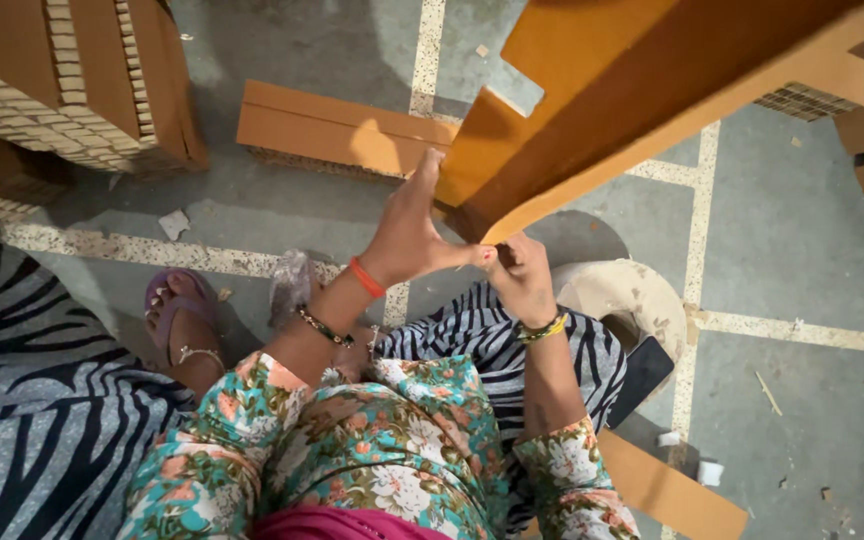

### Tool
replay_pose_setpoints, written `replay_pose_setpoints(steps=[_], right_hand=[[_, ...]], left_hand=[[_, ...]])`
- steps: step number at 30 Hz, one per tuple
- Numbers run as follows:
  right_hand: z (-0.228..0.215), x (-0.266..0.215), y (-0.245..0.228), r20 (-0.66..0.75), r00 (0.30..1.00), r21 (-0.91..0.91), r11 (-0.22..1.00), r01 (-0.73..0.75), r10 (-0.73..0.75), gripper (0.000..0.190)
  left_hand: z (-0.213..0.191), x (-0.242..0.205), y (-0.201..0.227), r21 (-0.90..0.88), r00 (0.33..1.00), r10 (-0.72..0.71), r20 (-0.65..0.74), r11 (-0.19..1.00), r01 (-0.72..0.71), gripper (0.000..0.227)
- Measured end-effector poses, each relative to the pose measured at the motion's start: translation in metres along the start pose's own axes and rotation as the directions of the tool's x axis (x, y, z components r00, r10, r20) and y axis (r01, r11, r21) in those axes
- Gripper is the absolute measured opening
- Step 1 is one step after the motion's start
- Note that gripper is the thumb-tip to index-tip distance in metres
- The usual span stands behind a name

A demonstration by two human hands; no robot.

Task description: The person sits on the floor and folds flat cardboard pieces into rectangular boxes. They align the edges, press the flaps to secure the shape, and place the finished boxes on the floor.

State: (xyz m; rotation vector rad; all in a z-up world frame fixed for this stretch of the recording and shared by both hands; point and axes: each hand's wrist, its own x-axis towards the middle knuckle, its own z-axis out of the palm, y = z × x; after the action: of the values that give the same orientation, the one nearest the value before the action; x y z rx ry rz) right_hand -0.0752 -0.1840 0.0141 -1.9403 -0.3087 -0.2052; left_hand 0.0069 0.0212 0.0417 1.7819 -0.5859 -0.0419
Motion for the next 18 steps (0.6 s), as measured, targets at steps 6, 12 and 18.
replay_pose_setpoints(steps=[6,12,18], right_hand=[[0.019,0.000,0.001,-0.042,0.987,0.046,0.987,-0.154,0.156,0.019],[0.051,0.006,-0.013,-0.312,0.924,0.158,0.971,-0.179,0.221,0.017],[0.059,0.007,-0.020,-0.420,0.899,-0.016,0.989,-0.145,0.125,0.011]], left_hand=[[-0.001,-0.001,-0.011,-0.062,0.994,0.092,-0.060,0.994,-0.095,0.117],[0.017,-0.009,0.009,-0.135,0.971,-0.078,-0.225,0.990,0.048,0.077],[0.020,-0.010,0.019,-0.283,0.964,-0.084,-0.251,0.959,0.009,0.055]])
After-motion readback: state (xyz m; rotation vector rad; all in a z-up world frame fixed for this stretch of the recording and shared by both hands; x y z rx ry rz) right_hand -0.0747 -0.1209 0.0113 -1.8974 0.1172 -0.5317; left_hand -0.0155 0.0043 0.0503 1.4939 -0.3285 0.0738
